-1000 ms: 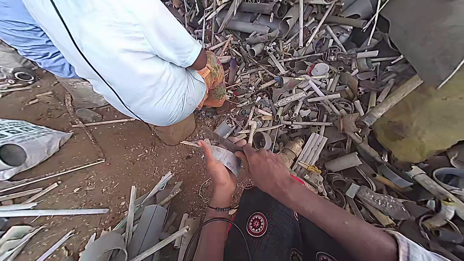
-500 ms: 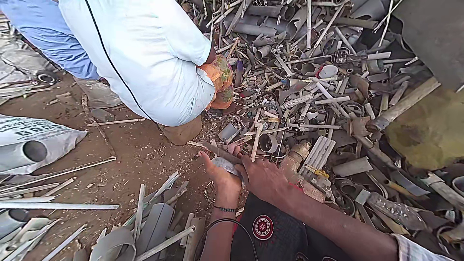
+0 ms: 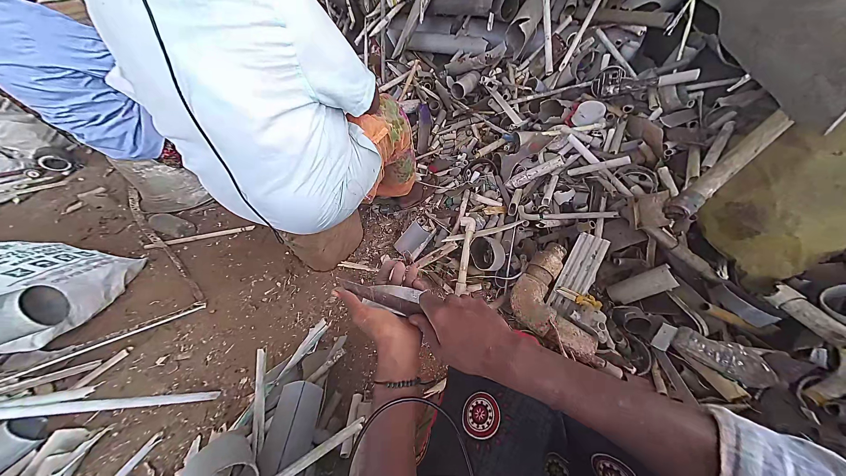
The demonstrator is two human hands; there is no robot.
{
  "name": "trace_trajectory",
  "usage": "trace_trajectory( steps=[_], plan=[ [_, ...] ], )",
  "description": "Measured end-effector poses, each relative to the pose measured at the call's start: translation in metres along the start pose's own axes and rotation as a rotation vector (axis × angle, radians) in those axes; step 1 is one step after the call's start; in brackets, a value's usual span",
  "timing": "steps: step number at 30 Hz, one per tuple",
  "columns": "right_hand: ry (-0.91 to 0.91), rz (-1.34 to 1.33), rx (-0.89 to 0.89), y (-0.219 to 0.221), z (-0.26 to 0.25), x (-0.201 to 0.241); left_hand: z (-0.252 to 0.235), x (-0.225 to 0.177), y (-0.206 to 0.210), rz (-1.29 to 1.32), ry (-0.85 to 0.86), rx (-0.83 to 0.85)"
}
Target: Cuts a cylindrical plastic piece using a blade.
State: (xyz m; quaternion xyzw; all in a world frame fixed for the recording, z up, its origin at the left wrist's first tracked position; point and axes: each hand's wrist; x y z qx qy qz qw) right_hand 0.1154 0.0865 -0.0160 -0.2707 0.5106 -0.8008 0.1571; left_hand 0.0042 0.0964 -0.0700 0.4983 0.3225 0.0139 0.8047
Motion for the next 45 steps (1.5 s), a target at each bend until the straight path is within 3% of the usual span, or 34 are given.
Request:
trace_trajectory(
  steps=[3, 6, 10, 12, 16, 20, 26, 31, 36, 45],
  plan=[
    [0.083, 0.015, -0.056, -0.002, -0.008, -0.012, -0.001, -0.001, -0.002, 0.108, -0.097, 0.017],
    [0.008, 0.031, -0.052, 0.005, -0.004, -0.009, -0.004, 0.001, -0.006, 0.218, -0.183, -0.035],
    [0.042, 0.085, -0.039, 0.003, -0.010, -0.004, -0.011, -0.001, -0.011, 0.256, -0.201, -0.156],
    [0.075, 0.109, -0.063, 0.001, -0.014, -0.014, -0.008, -0.001, -0.011, 0.285, -0.229, -0.153],
    [-0.068, 0.179, -0.044, 0.006, -0.006, -0.009, -0.008, 0.003, -0.013, 0.293, -0.253, -0.114],
    [0.039, 0.208, -0.093, 0.003, -0.016, -0.017, -0.007, 0.002, -0.011, 0.317, -0.232, -0.179],
    [-0.040, 0.290, -0.135, 0.004, -0.005, -0.021, 0.000, 0.000, -0.008, 0.305, -0.255, -0.155],
    [0.036, 0.225, -0.185, 0.007, 0.000, -0.024, 0.002, 0.003, -0.001, 0.281, -0.272, -0.130],
    [0.091, 0.154, -0.139, -0.002, 0.006, -0.024, 0.000, 0.005, 0.000, 0.195, -0.239, -0.166],
    [0.052, 0.112, 0.042, 0.001, 0.013, -0.009, 0.000, 0.010, -0.005, 0.260, -0.215, -0.145]
  ],
)
Point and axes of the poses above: each hand's wrist, its own z-axis away from the middle knuckle, its own y-axis out of the palm, x = y × z, and after that the axes turned 6 degrees about z, right-handed
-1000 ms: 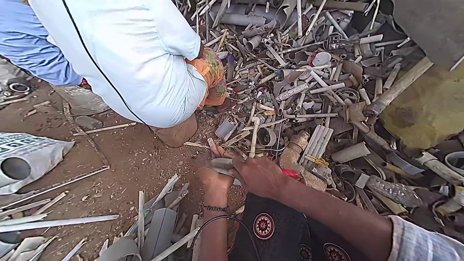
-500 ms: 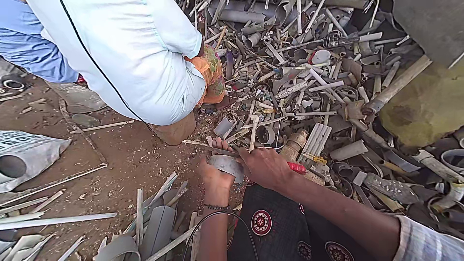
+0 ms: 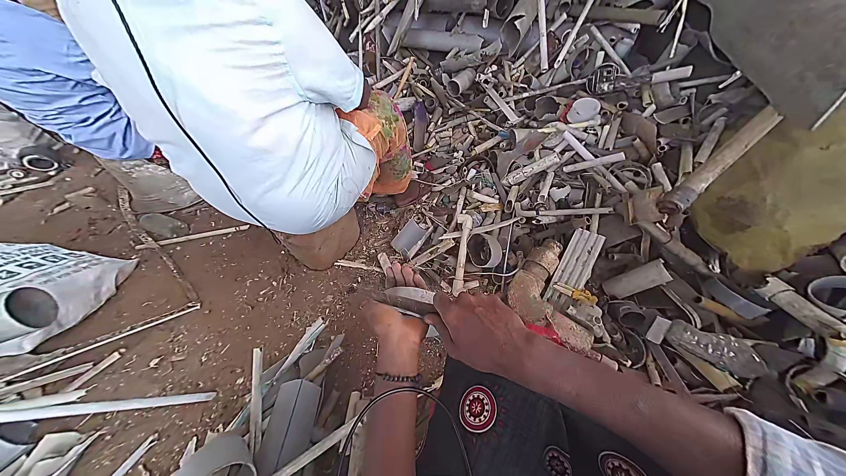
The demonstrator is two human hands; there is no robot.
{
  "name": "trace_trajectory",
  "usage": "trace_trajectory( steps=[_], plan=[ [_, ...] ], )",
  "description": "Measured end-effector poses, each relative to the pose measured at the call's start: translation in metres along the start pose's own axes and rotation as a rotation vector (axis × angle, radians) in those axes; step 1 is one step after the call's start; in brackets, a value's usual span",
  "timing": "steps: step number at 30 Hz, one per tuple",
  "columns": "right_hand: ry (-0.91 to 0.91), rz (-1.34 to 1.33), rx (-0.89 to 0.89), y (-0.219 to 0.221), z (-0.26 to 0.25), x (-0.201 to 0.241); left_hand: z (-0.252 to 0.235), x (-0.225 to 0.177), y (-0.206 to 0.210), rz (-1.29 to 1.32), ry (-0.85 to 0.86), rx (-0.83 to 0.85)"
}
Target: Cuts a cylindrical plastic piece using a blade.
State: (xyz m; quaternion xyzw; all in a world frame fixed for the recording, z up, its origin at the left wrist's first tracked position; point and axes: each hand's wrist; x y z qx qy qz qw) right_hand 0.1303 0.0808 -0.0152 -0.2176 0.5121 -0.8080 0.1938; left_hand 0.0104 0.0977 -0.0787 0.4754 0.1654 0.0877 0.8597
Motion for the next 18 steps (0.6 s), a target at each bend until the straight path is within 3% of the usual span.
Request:
trace_trajectory(
  steps=[3, 12, 18],
  plan=[
    [0.080, -0.052, -0.023, 0.001, -0.005, -0.004, 0.004, 0.003, 0.002, -0.017, -0.032, -0.030],
    [0.026, -0.088, 0.045, -0.001, -0.002, -0.005, 0.003, 0.006, -0.001, 0.024, -0.069, 0.004],
    [0.039, -0.198, -0.067, 0.007, -0.004, -0.013, 0.005, -0.001, 0.001, 0.048, -0.081, 0.005]
  ],
)
Point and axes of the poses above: each hand's wrist, its own z-axis away from the middle knuckle, its own y-axis out of the palm, x = y × z, and after that the axes turned 6 degrees about z, right-handed
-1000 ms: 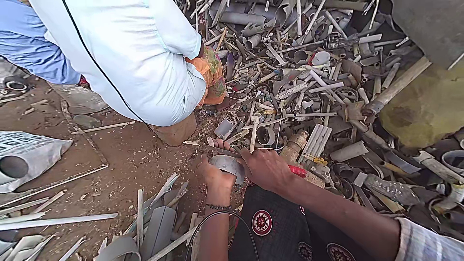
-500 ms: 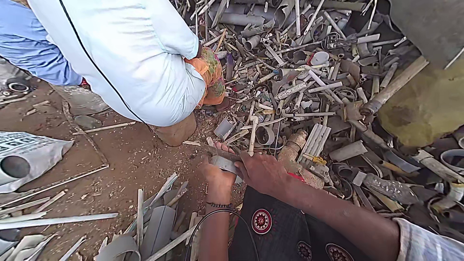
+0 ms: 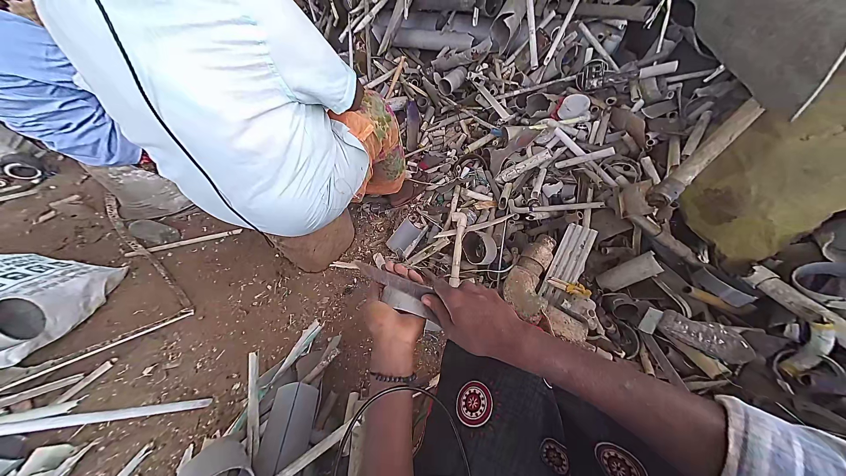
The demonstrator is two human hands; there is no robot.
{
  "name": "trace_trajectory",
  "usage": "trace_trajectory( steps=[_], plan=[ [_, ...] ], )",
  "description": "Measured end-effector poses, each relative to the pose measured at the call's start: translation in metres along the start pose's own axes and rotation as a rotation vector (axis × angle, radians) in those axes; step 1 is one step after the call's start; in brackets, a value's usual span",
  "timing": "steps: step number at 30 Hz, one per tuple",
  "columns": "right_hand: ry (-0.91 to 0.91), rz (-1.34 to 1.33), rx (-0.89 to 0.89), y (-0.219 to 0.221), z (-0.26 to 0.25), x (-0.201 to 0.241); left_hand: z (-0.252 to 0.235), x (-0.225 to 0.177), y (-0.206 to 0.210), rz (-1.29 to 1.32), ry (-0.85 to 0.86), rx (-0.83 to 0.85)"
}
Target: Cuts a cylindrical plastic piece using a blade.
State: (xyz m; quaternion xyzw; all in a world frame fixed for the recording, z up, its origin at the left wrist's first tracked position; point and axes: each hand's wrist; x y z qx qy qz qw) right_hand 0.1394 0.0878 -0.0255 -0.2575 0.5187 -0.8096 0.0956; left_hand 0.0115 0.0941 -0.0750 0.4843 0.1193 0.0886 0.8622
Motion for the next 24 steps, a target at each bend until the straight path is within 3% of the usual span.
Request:
trace_trajectory(
  steps=[12, 15, 19, 24],
  plan=[
    [-0.003, 0.210, -0.118, 0.002, 0.000, -0.003, 0.005, 0.003, -0.001, -0.015, -0.012, -0.119],
    [-0.094, 0.228, -0.089, 0.007, 0.003, 0.009, 0.003, 0.002, -0.001, 0.030, 0.010, -0.059],
    [0.013, 0.232, -0.069, -0.005, -0.005, -0.001, -0.001, -0.001, -0.004, 0.077, 0.002, -0.084],
    [-0.122, 0.285, -0.066, -0.001, 0.002, 0.002, -0.005, -0.001, -0.007, 0.073, 0.015, 0.030]
  ],
)
Point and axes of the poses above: each hand's wrist, its own z-axis away from the middle knuckle, its own y-axis out of the palm, x = y × z, and after that the axes turned 6 degrees about z, right-handed
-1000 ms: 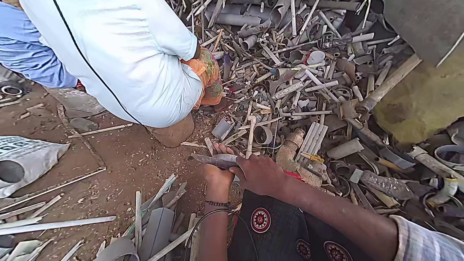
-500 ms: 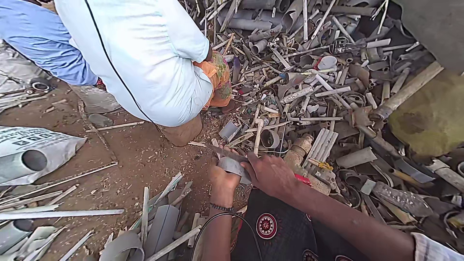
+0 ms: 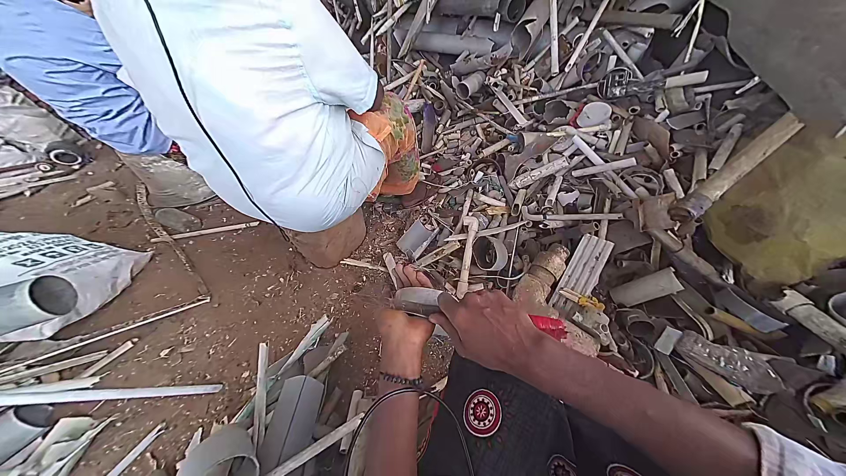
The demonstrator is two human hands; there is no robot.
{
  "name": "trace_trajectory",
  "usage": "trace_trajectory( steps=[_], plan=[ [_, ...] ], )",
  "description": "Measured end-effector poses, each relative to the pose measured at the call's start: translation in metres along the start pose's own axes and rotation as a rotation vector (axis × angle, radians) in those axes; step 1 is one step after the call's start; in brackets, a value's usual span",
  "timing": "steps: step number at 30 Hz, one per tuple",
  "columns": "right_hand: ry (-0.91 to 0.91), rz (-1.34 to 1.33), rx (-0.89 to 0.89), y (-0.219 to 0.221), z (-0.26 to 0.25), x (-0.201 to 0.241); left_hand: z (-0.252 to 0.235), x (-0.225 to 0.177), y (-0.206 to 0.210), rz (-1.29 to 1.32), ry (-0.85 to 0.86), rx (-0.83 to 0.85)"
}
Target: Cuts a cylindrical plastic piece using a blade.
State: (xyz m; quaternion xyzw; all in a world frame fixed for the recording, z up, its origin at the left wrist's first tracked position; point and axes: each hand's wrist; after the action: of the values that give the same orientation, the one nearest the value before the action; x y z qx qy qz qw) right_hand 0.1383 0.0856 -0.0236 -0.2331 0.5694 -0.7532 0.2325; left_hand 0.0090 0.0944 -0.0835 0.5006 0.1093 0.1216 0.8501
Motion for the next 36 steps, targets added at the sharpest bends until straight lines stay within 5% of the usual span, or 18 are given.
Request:
trace_trajectory(
  steps=[4, 8, 12, 16, 22, 36],
  plan=[
    [0.127, -0.016, 0.002, -0.002, -0.003, -0.009, 0.003, 0.000, 0.005, -0.080, 0.040, -0.106],
    [0.007, -0.016, -0.012, 0.002, 0.003, 0.002, 0.003, -0.001, 0.004, -0.019, 0.006, -0.020],
    [0.135, -0.041, 0.002, -0.003, -0.003, -0.002, 0.004, -0.002, 0.007, -0.077, 0.025, -0.020],
    [0.074, -0.086, -0.017, 0.000, 0.006, 0.013, 0.010, -0.005, 0.011, -0.282, 0.027, 0.071],
    [0.182, -0.159, -0.008, -0.005, 0.003, 0.009, 0.014, -0.003, 0.015, -0.473, 0.206, 0.165],
    [0.162, -0.202, 0.080, -0.017, 0.011, 0.023, 0.013, 0.014, 0.009, -0.497, 0.272, 0.204]
  ],
)
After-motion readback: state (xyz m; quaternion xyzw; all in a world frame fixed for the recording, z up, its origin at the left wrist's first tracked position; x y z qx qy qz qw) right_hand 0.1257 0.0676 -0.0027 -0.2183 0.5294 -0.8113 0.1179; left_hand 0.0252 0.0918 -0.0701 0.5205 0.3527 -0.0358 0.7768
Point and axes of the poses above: each hand's wrist, its own z-axis away from the middle knuckle, its own y-axis out of the palm, x = y × z, and after that the axes turned 6 degrees about z, right-handed
